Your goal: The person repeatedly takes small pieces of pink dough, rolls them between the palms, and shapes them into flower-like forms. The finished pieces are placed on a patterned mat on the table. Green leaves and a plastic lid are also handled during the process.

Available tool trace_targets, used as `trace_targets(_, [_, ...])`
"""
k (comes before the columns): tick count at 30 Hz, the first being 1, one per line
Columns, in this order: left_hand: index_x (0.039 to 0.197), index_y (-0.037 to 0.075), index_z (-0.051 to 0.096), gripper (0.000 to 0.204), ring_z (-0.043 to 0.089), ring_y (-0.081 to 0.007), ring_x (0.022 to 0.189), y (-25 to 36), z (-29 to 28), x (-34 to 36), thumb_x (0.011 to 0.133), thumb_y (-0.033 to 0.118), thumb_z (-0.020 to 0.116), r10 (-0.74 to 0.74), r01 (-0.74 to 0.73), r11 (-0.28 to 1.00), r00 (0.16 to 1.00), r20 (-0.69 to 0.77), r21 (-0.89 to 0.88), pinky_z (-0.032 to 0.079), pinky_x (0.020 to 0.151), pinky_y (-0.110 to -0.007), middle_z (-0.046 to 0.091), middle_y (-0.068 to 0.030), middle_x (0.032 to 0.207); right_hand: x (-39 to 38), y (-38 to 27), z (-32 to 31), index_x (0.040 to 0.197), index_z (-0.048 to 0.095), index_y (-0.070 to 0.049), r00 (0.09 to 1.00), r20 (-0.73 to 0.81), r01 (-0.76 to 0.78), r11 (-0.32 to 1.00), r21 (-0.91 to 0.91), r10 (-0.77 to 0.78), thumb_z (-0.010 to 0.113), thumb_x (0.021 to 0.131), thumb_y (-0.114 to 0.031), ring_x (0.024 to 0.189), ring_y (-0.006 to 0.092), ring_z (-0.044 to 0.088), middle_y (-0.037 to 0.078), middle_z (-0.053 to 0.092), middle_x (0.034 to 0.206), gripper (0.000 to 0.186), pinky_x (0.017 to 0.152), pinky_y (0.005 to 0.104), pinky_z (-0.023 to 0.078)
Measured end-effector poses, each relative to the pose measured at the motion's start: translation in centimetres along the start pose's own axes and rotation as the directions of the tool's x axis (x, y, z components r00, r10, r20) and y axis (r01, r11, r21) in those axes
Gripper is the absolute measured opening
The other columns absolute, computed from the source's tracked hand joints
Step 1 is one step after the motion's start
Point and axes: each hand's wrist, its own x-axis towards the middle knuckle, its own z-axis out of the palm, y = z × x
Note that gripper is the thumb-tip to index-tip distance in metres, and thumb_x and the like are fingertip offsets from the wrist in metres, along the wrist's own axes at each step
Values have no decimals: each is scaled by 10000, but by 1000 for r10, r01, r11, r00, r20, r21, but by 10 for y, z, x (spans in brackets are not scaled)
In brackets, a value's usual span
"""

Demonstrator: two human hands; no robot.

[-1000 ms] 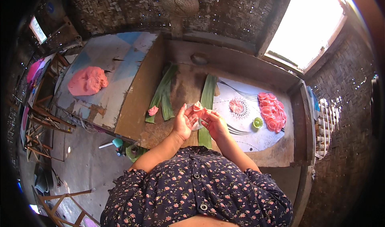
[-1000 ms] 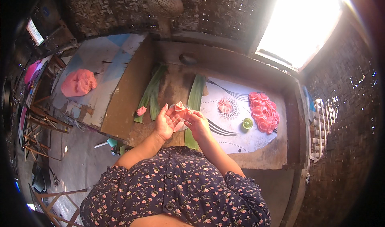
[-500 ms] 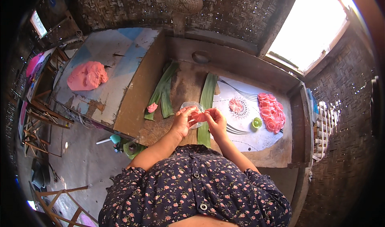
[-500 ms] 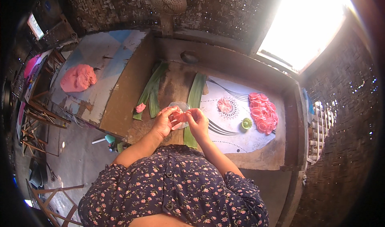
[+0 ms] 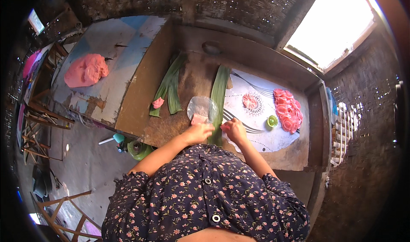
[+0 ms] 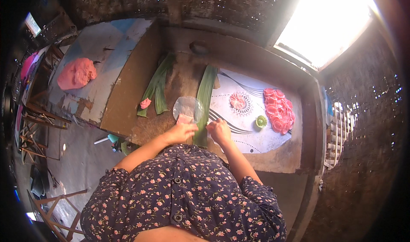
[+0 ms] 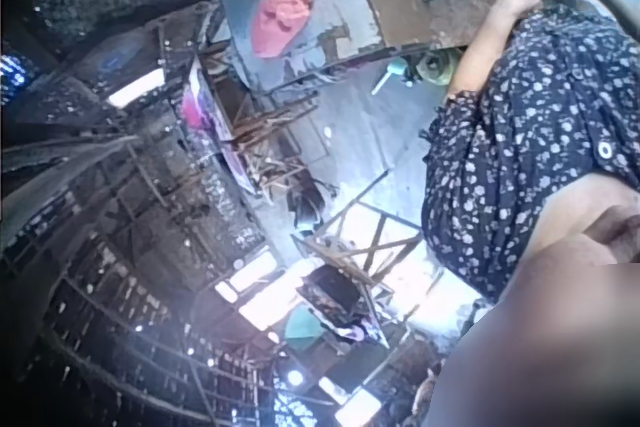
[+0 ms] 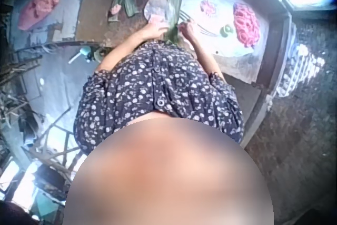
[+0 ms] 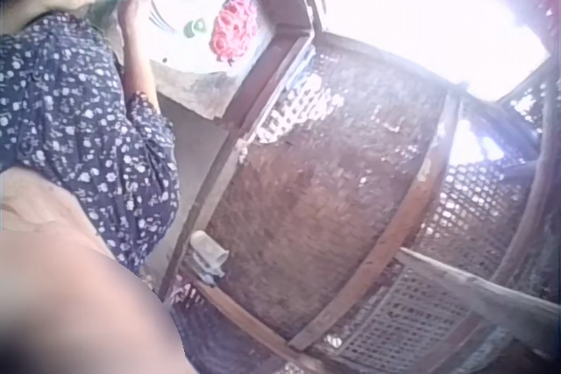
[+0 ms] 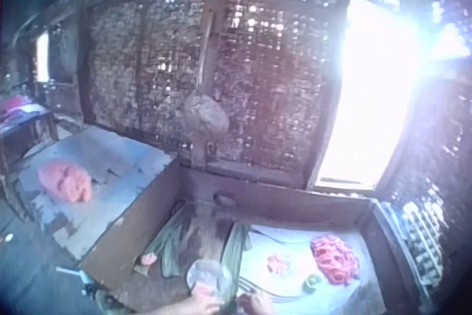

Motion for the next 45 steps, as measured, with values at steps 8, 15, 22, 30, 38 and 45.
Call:
trace_targets(8, [1347, 200, 402, 638, 540, -252, 901, -42, -27, 9, 744, 58, 552, -249, 337, 836, 936, -248, 434, 400, 829, -370, 637, -36, 1081, 27, -20, 0, 925, 615, -45, 997, -76, 27, 962, 270, -7, 693, 749, -258, 671, 309, 605, 151, 616, 718, 288, 632, 380, 477])
trace_targets(15, [1448, 239, 110, 851, 508, -234, 1031, -75, -45, 22, 744, 26, 538, -393, 348, 798, 919, -13, 492, 326, 908, -422, 615, 15, 1149, 70, -90, 23, 1139, 569, -125, 870, 401, 355, 929, -105, -287, 626, 745, -254, 944, 305, 602, 150, 607, 1032, 419, 750, 390, 498])
trace_targets(22, [1445, 248, 136, 804, 485, -232, 1095, -76, -48, 19, 771, 48, 527, -412, 362, 814, 911, 13, 455, 276, 956, -459, 593, -7, 1188, 61, -85, 15, 990, 578, -130, 762, 201, 641, 760, -107, -615, 643, 735, -270, 990, 258, 542, 86, 575, 1010, 298, 832, 405, 382])
trace_targets(30, [1445, 204, 90, 815, 388, -248, 1235, -13, -60, 50, 834, 609, 446, -344, -119, 354, 906, -248, -928, 240, 1056, -450, 340, -128, 1411, 42, -100, -56, 1051, 595, -11, 992, 51, -51, 5, 999, -115, 682, 755, -74, 810, 143, 606, 83, 646, 929, 315, 762, 269, 488])
trace_targets(38, [1388, 164, 265, 606, 305, -238, 1287, 117, -126, 50, 884, 344, 550, -387, -499, -210, 832, -397, -841, 256, 1068, -402, 269, -58, 1423, 35, -133, -115, 1379, 357, -189, 646, -624, 562, 827, -2, -440, 358, 845, -629, 1354, 442, -31, 157, 124, 1489, 692, 1056, 579, 24])
trace_targets(45, [1448, 163, -9, 717, -43, -210, 1388, 151, -131, 37, 915, 573, 241, -75, -807, 117, 573, -816, -578, 27, 1108, -423, -46, -57, 1513, 60, -178, -158, 1427, 183, -73, 496, -577, 841, 524, 134, -649, 316, 892, -552, 1346, 456, -28, 245, -13, 1474, 730, 1065, 565, 34])
